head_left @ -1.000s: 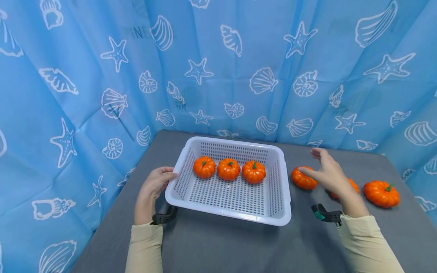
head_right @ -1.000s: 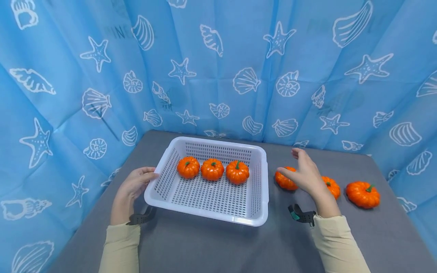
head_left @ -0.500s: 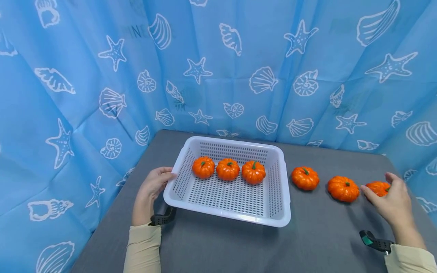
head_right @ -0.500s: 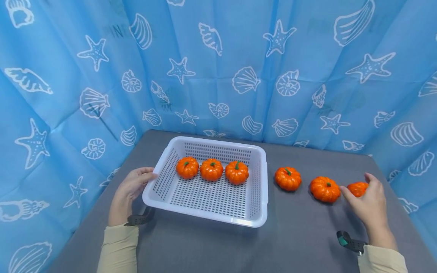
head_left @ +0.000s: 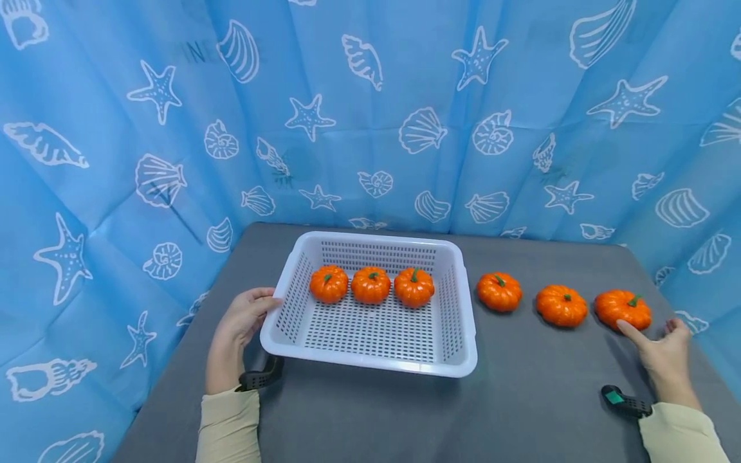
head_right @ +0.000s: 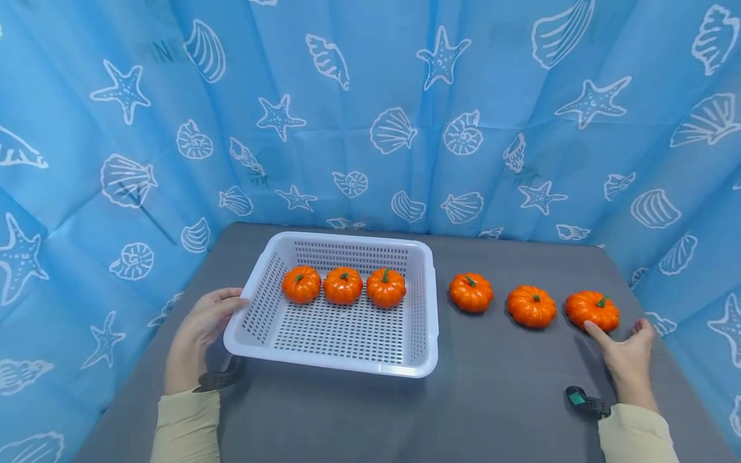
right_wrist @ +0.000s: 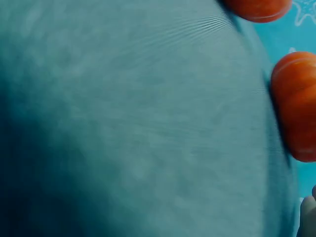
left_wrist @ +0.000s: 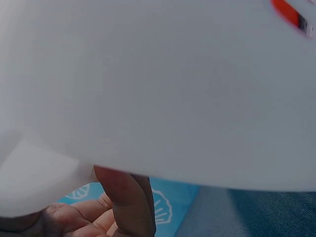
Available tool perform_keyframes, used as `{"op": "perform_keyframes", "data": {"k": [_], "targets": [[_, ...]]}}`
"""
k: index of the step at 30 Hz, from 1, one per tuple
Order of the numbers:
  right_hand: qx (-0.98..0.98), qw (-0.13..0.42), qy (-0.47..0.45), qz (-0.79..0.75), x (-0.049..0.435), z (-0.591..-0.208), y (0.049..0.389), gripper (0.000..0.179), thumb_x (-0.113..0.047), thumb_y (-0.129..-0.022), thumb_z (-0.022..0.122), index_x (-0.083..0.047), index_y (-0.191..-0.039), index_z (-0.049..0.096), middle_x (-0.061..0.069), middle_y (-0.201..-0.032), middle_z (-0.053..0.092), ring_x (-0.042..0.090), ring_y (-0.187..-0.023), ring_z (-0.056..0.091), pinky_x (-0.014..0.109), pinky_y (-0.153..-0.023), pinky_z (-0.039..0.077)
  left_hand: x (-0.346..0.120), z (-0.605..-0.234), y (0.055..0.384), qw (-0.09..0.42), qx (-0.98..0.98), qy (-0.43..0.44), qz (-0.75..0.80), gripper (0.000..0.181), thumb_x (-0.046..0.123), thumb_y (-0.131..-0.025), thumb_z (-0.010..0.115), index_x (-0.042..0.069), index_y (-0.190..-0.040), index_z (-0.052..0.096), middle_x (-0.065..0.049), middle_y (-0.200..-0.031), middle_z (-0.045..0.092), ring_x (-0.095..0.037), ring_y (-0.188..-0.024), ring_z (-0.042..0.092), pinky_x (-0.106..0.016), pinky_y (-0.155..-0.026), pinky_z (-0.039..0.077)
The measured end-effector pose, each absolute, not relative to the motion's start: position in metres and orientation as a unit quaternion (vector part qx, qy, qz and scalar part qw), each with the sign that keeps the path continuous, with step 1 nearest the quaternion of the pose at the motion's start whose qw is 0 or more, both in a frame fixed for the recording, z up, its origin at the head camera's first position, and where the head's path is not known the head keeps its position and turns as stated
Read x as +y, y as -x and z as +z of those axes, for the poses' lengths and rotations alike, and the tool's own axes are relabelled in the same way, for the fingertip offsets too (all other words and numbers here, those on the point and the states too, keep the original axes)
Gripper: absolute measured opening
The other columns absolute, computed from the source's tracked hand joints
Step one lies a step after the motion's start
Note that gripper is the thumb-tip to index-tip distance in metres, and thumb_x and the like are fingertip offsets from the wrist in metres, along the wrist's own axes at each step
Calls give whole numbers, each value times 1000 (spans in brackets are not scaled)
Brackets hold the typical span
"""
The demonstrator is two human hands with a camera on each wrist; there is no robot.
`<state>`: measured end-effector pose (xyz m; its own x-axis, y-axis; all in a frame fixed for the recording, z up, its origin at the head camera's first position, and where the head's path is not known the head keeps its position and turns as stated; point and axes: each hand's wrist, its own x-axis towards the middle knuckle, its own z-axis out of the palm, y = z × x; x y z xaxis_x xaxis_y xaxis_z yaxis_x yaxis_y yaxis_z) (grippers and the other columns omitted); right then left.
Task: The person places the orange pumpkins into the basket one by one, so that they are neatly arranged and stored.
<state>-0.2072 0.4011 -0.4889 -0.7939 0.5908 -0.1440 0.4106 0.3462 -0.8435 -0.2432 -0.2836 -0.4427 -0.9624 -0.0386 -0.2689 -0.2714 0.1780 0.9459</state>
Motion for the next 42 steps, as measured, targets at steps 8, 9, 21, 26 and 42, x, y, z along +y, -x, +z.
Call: {"op": "perform_keyframes", "data": {"k": [8, 9, 21, 26, 42], "targets": [[-814, 77, 300, 492, 401, -500, 222, 103, -37, -89, 60, -6, -147, -19, 22, -156, -15, 37, -144, -7, 47, -116, 1, -283, -441, 241, 94, 756, 110, 638, 44, 17, -91, 61, -5, -126, 48, -17, -112, 63, -18, -83, 67, -35, -76, 56], [-817, 78, 294, 489, 401, -500, 223, 104, -38, -89, 60, -5, -147, -19, 22, -156, -15, 38, -144, -6, 48, -116, 1, -282, -441, 241, 93, 755, 113, 640, 43, 17, -90, 61, -5, -126, 48, -17, -111, 63, -18, -83, 67, -36, -76, 56], [-826, 43, 292, 480, 396, -499, 231, 106, -46, -88, 57, -9, -146, -24, 28, -153, -12, 49, -140, 1, 58, -113, 7, -283, -441, 243, 88, 757, 110, 638, 46, 16, -90, 61, -6, -128, 47, -23, -118, 59, -20, -85, 67, -38, -78, 56], [-821, 61, 317, 470, 392, -504, 234, 104, -47, -87, 58, -12, -147, -19, 26, -155, -5, 45, -140, 6, 54, -115, 10, -281, -442, 243, 89, 755, 116, 639, 45, 15, -90, 61, -4, -128, 47, -23, -119, 59, -21, -87, 67, -40, -78, 56], [-830, 81, 321, 449, 392, -510, 240, 98, -46, -87, 56, -10, -148, -12, 27, -153, 2, 46, -136, 13, 54, -114, 14, -283, -441, 243, 86, 753, 108, 643, 44, 14, -89, 62, -7, -125, 48, -17, -110, 64, -16, -83, 68, -31, -72, 56]]}}
